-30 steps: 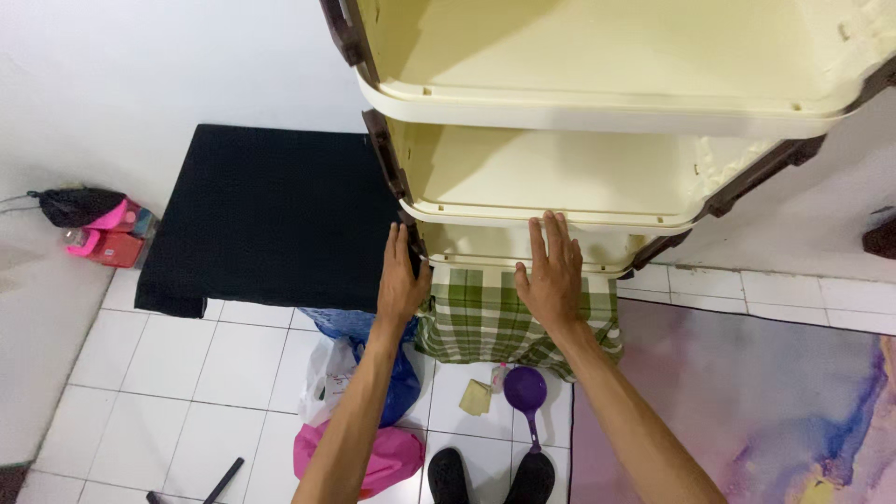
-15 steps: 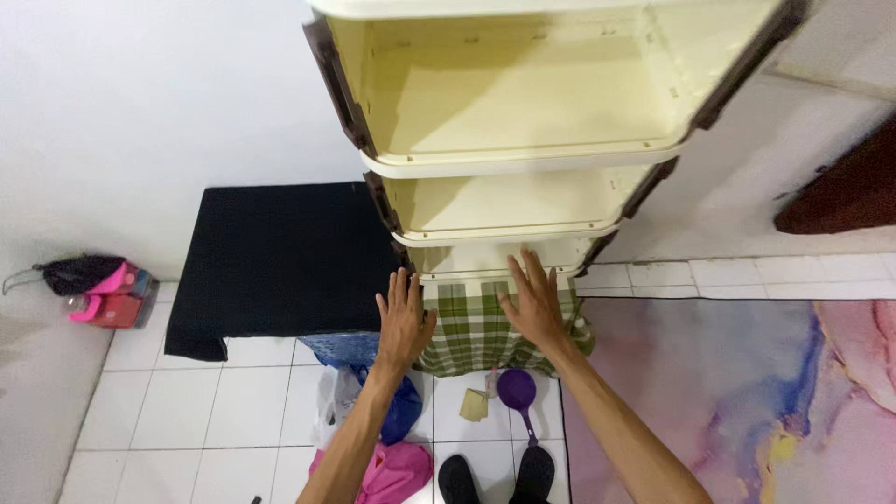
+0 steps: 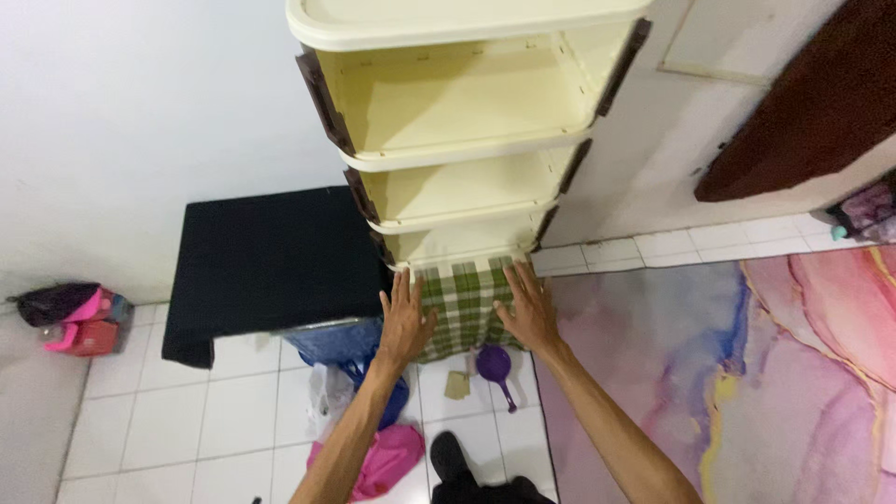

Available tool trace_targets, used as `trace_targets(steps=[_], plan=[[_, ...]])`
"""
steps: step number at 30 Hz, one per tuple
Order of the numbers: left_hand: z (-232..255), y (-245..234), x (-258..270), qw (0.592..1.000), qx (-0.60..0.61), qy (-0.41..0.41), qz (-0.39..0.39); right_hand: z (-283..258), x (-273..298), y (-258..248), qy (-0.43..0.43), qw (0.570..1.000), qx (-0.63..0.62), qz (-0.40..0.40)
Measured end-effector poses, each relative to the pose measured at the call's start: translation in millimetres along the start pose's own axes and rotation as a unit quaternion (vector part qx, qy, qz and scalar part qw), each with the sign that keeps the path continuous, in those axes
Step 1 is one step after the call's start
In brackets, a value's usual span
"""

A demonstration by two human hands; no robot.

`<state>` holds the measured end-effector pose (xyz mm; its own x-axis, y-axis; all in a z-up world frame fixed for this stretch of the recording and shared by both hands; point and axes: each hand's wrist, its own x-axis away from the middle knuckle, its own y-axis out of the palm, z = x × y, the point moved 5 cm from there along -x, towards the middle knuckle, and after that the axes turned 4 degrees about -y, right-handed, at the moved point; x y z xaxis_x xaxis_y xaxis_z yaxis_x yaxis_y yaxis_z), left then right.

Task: The person pushes open the front panels of a plastic cabinet, wets and wrings a cloth in a bowl, and cleans the cabinet shelves by spraying them with a spray bottle and wiping the surfaces with the cloth.

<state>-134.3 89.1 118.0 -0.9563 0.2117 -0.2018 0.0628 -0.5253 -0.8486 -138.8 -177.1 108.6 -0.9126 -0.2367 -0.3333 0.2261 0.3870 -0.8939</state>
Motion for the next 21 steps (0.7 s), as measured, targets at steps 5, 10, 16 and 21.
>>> trace_targets(steps=[5, 10, 16, 21], plan=[[22, 15, 26, 1.000, -0.012, 0.010, -0.009, 13, 37, -14, 0.009, 0.998, -0.054, -0.015], [54, 28, 63, 1.000, -0.018, 0.000, 0.009, 22, 86, -31, 0.003, 0.998, -0.062, -0.022], [94, 47, 118, 1.000, 0.009, -0.011, 0.017, 30, 147, -49, 0.031, 0.996, -0.072, -0.044], [111, 68, 151, 0.999, 0.016, -0.035, 0.021, 31, 182, -46, 0.046, 0.992, -0.071, -0.091]])
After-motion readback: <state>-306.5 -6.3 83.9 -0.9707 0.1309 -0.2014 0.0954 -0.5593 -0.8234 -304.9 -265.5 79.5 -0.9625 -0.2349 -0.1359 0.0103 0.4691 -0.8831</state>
